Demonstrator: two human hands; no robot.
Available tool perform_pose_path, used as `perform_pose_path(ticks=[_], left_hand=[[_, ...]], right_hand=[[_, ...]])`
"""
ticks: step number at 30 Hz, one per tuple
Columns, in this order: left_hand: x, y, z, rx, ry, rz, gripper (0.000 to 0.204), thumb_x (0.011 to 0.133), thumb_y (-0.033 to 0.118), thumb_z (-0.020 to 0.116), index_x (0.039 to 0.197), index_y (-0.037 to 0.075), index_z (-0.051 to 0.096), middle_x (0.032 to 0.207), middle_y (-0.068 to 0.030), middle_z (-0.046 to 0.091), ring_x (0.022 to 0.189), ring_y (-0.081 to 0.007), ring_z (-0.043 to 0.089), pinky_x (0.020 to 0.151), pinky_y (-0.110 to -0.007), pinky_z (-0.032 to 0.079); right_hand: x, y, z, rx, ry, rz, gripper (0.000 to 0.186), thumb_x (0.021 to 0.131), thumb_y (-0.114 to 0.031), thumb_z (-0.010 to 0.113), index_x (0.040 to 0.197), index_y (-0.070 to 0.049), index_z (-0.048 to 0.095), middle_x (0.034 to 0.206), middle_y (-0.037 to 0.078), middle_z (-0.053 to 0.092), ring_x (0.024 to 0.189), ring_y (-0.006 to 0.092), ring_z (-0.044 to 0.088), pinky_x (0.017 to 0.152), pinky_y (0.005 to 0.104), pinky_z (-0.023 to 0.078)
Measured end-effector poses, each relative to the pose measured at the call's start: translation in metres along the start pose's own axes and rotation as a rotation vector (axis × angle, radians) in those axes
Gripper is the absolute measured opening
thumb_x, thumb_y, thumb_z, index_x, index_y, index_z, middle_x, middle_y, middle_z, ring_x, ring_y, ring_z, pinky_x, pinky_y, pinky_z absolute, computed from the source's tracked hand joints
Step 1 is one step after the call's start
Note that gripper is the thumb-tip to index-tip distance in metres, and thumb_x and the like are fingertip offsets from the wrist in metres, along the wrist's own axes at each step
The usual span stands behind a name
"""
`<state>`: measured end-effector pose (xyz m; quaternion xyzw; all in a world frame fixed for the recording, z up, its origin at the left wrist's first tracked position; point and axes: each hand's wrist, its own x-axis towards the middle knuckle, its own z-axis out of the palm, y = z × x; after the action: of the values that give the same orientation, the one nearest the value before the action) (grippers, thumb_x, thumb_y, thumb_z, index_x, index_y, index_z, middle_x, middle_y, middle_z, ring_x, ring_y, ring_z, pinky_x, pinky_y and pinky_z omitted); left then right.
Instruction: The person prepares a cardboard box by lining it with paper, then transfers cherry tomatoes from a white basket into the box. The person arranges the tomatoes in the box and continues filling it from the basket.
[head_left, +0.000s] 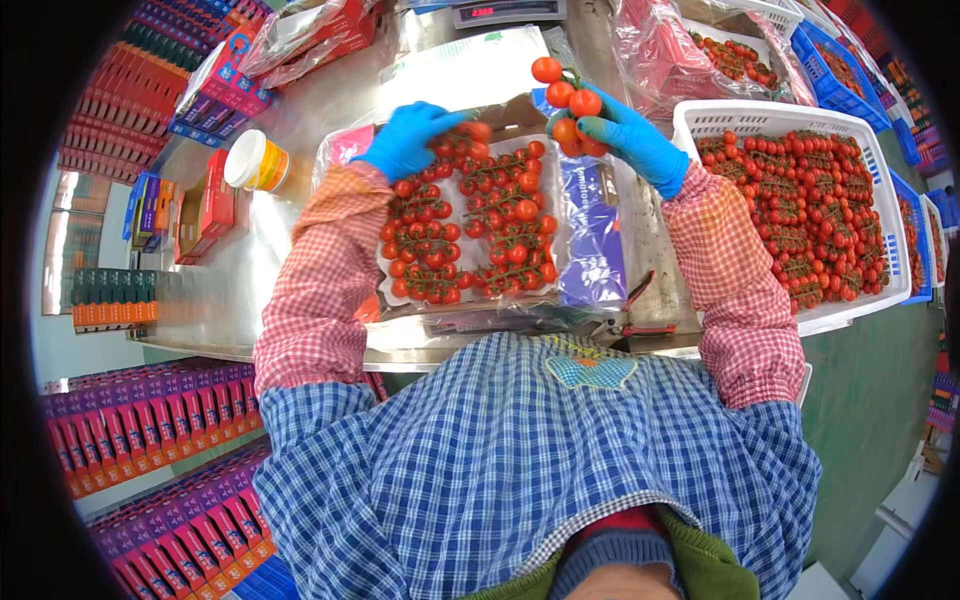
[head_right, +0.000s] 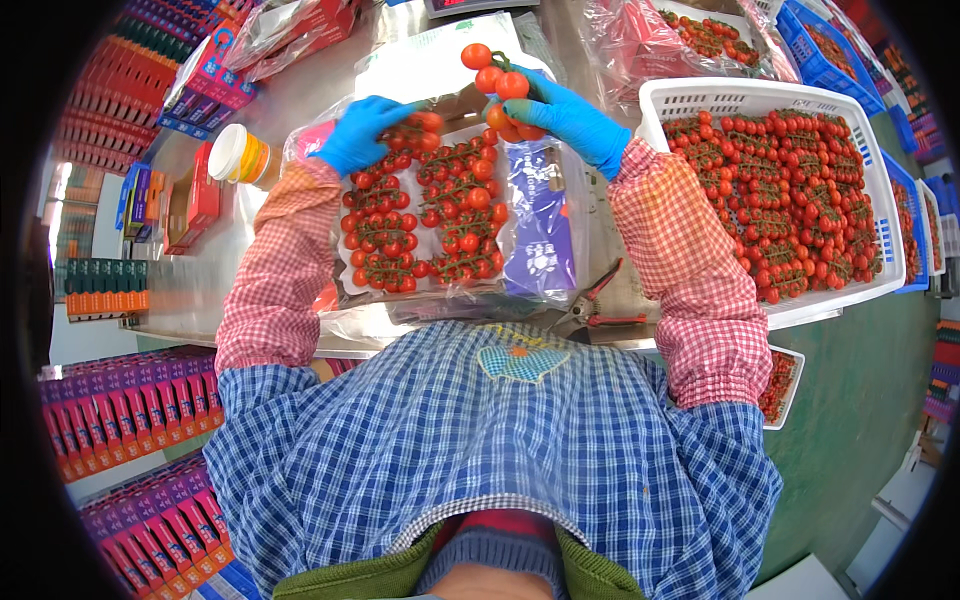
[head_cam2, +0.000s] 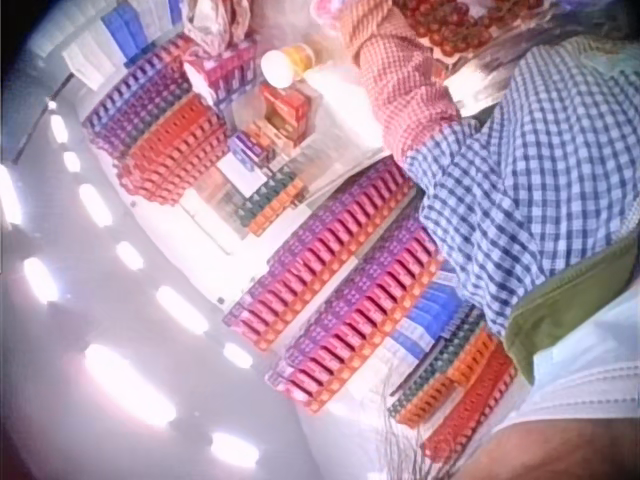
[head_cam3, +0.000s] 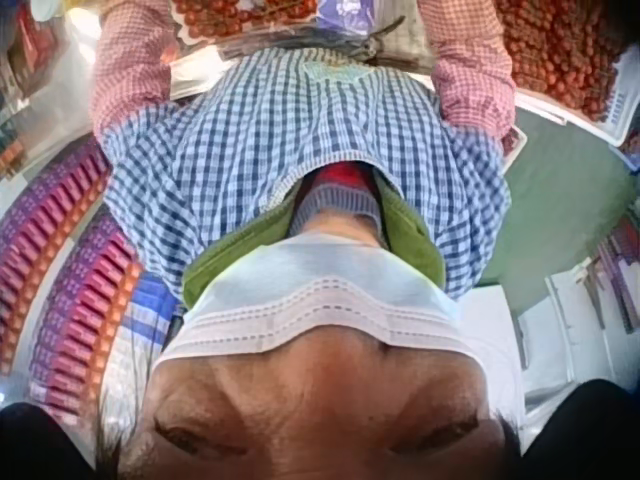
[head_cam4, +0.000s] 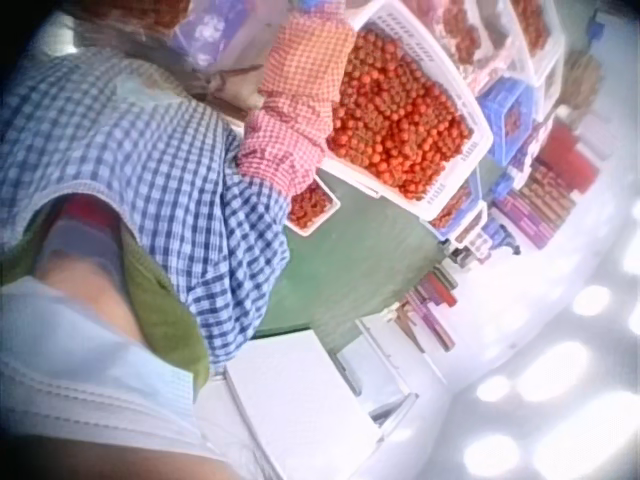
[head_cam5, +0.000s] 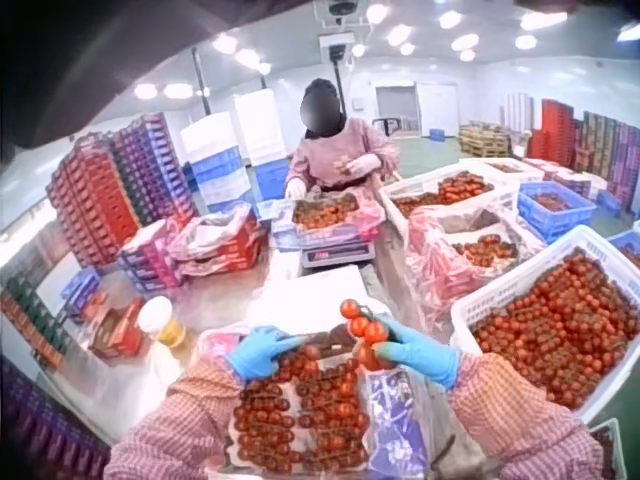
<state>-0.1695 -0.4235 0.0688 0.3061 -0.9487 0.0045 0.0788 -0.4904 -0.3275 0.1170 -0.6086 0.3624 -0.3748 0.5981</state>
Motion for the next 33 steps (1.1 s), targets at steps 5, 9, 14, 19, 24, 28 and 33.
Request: perform_pose_path(ticks=[5, 9, 14, 19, 24, 28, 33], left_hand=[[0.046, 0.040, 0.049, -0.180, 0.101, 0.057, 0.066, 0.071, 0.004, 0.062, 0.132, 0.021, 0.043, 0.116, -0.0095, 0.054, 0.103, -0.0303, 0.053, 0.089, -0.038, 0.045], [0.047, 0.035, 0.075, -0.264, 0.136, -0.018, 0.061, 0.078, 0.013, 0.063, 0.134, 0.022, 0.041, 0.117, -0.0100, 0.053, 0.106, -0.0307, 0.052, 0.090, -0.038, 0.044], [0.037, 0.022, 0.089, -0.261, -0.071, -0.047, 0.056, 0.082, 0.016, 0.057, 0.135, 0.024, 0.040, 0.125, -0.0111, 0.049, 0.107, -0.0324, 0.051, 0.091, -0.039, 0.043], [0.049, 0.035, 0.084, -0.157, -0.035, -0.021, 0.054, 0.082, 0.015, 0.051, 0.134, 0.025, 0.041, 0.134, -0.0137, 0.042, 0.116, -0.0349, 0.045, 0.096, -0.041, 0.038], [0.050, 0.060, 0.080, -0.072, -0.144, -0.196, 0.048, 0.088, 0.027, 0.047, 0.136, 0.026, 0.038, 0.139, -0.0116, 0.037, 0.121, -0.0341, 0.040, 0.102, -0.050, 0.026], [0.052, 0.084, 0.085, -0.115, 0.002, -0.311, 0.049, 0.088, 0.022, 0.048, 0.136, 0.025, 0.039, 0.140, -0.0096, 0.036, 0.125, -0.0323, 0.035, 0.102, -0.056, 0.019], [0.058, 0.095, 0.081, -0.159, -0.024, -0.364, 0.049, 0.085, 0.017, 0.049, 0.134, 0.018, 0.042, 0.139, -0.0112, 0.036, 0.128, -0.0319, 0.031, 0.105, -0.054, 0.014]], right_hand=[[0.004, 0.012, 0.001, 0.149, 0.088, -0.041, 0.061, 0.087, -0.031, 0.055, 0.137, -0.006, 0.031, 0.123, 0.009, 0.051, 0.116, 0.0198, 0.048, 0.097, 0.0354, 0.040], [-0.020, 0.027, -0.024, 0.194, 0.172, -0.020, 0.057, 0.088, -0.030, 0.055, 0.135, -0.006, 0.035, 0.121, 0.008, 0.052, 0.111, 0.0173, 0.051, 0.094, 0.0320, 0.042], [-0.064, 0.039, -0.062, 0.305, 0.221, 0.007, 0.053, 0.088, -0.031, 0.054, 0.131, -0.004, 0.039, 0.119, 0.010, 0.053, 0.106, 0.0197, 0.054, 0.090, 0.0349, 0.045], [-0.102, 0.031, -0.102, 0.393, 0.260, -0.012, 0.055, 0.088, -0.037, 0.054, 0.130, -0.005, 0.039, 0.112, 0.013, 0.056, 0.101, 0.0223, 0.057, 0.086, 0.0356, 0.047], [-0.127, -0.002, -0.165, 0.010, 0.321, 0.110, 0.064, 0.086, -0.036, 0.058, 0.138, -0.009, 0.032, 0.126, 0.007, 0.049, 0.116, 0.0168, 0.047, 0.096, 0.0315, 0.040], [-0.128, -0.021, -0.268, -0.380, 0.394, 0.151, 0.060, 0.089, -0.021, 0.055, 0.140, -0.008, 0.027, 0.134, 0.007, 0.042, 0.121, 0.0158, 0.041, 0.102, 0.0304, 0.033], [-0.066, -0.007, -0.398, -0.706, 0.390, 0.083, 0.053, 0.087, -0.015, 0.055, 0.137, -0.012, 0.035, 0.121, 0.008, 0.052, 0.107, 0.0154, 0.051, 0.092, 0.0292, 0.042]])
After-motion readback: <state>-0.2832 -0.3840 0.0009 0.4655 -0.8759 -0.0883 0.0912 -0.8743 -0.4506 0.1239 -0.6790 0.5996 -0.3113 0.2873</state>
